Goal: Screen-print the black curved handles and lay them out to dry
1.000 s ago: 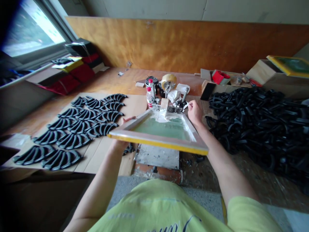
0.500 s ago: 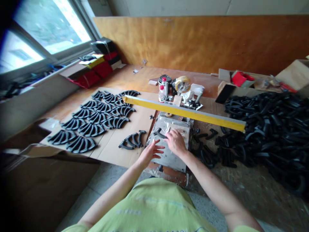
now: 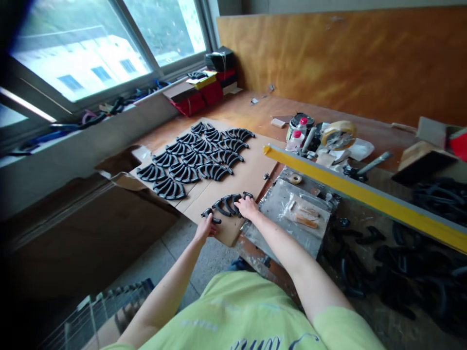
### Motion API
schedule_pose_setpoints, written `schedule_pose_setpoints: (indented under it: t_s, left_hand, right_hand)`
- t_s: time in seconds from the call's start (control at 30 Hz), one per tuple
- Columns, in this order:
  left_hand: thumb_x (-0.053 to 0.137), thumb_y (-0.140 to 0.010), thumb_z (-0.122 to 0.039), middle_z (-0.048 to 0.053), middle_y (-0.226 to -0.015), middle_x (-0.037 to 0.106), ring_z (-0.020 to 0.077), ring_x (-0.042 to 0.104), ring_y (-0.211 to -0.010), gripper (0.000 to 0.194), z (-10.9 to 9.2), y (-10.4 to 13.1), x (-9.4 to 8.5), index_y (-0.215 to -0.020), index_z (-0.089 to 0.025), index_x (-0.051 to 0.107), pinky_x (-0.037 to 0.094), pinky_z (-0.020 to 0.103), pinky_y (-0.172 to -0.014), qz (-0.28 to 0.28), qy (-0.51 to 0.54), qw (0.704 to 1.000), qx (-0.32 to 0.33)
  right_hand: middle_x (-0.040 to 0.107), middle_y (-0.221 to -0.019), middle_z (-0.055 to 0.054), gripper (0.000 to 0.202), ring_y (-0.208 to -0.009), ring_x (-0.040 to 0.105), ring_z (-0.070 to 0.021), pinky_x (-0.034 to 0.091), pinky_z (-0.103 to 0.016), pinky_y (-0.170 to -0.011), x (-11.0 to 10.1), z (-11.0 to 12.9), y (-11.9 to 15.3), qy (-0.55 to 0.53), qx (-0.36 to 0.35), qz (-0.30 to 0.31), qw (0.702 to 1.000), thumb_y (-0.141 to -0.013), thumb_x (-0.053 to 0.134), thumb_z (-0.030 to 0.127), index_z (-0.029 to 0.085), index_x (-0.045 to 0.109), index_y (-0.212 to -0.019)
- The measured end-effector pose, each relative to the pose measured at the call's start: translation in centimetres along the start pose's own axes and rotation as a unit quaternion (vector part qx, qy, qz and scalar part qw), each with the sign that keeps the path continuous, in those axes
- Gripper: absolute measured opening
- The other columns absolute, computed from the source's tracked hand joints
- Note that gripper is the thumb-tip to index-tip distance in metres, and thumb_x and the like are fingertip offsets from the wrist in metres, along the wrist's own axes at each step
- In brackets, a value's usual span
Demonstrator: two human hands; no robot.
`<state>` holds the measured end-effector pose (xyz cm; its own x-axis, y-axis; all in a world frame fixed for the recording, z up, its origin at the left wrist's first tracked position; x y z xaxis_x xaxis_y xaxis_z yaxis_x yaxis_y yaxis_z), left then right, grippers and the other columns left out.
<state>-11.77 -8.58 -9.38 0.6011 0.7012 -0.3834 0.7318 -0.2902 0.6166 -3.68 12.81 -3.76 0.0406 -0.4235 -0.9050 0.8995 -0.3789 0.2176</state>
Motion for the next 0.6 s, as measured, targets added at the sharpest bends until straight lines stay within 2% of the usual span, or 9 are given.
schedule_pose_setpoints:
  t_s: [0.13,0.23,0.33,0.43,0.6]
  left_hand:
    - [0.034,-0.09,-0.058,0.013,-0.054,0.065,0.0227,0.062,-0.048,0.058,0.0,-1.5,1.2,-0.068,-0.015,0.065,0.05,0.033,-0.05,0.021,-0.057,0.998,0.0]
    - [0.03,-0.091,-0.057,0.013,-0.057,0.067,0.0234,0.064,-0.05,0.06,0.0,-2.2,1.9,-0.069,-0.015,0.067,0.052,0.033,-0.053,0.027,-0.095,0.995,0.006]
    - [0.027,-0.093,-0.053,0.012,-0.063,0.07,0.0217,0.066,-0.052,0.059,-0.5,-3.2,1.3,-0.073,-0.015,0.068,0.052,0.031,-0.057,0.017,-0.131,0.991,0.014]
    - [0.03,-0.092,-0.043,0.012,-0.066,0.071,0.021,0.067,-0.057,0.05,-2.1,-4.9,-1.0,-0.078,-0.014,0.068,0.052,0.029,-0.062,-0.01,-0.174,0.984,0.02]
    - [0.038,-0.088,-0.035,0.012,-0.069,0.072,0.0223,0.069,-0.062,0.036,-6.2,-8.8,-7.2,-0.088,-0.013,0.067,0.051,0.031,-0.067,-0.068,-0.247,0.966,0.017]
  right_hand:
    - [0.067,-0.109,-0.018,0.058,-0.097,0.064,-0.0232,0.045,-0.033,-0.088,0.9,0.1,-0.5,-0.014,0.068,0.03,0.997,-0.099,0.029,0.053,0.016,0.074,-0.104]
    - [0.069,-0.107,-0.02,0.061,-0.102,0.063,-0.025,0.044,-0.032,-0.09,0.9,0.9,-0.4,-0.026,0.067,0.037,0.997,-0.097,0.031,0.056,0.013,0.075,-0.099]
    - [0.072,-0.098,-0.017,0.061,-0.107,0.061,-0.0254,0.044,-0.03,-0.089,0.7,1.9,-0.6,-0.036,0.052,0.045,0.997,-0.096,0.034,0.057,0.014,0.076,-0.092]
    - [0.073,-0.095,-0.014,0.054,-0.103,0.063,-0.0246,0.044,-0.029,-0.087,1.0,3.3,-1.2,-0.061,0.034,0.063,0.996,-0.094,0.04,0.056,0.016,0.076,-0.09]
    - [0.069,-0.112,-0.017,0.056,-0.111,0.062,-0.0295,0.045,-0.033,-0.092,2.9,7.4,-4.3,-0.124,0.019,0.105,0.987,-0.088,0.049,0.059,0.012,0.071,-0.108]
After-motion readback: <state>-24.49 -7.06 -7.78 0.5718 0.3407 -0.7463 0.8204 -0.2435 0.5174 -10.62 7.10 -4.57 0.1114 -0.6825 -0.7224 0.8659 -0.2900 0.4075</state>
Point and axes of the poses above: each hand's wrist, its own y-axis away from the middle knuckle, its own x-axis out of the palm, z = x × y, the point moved 7 cm from there along -y, towards the middle knuckle
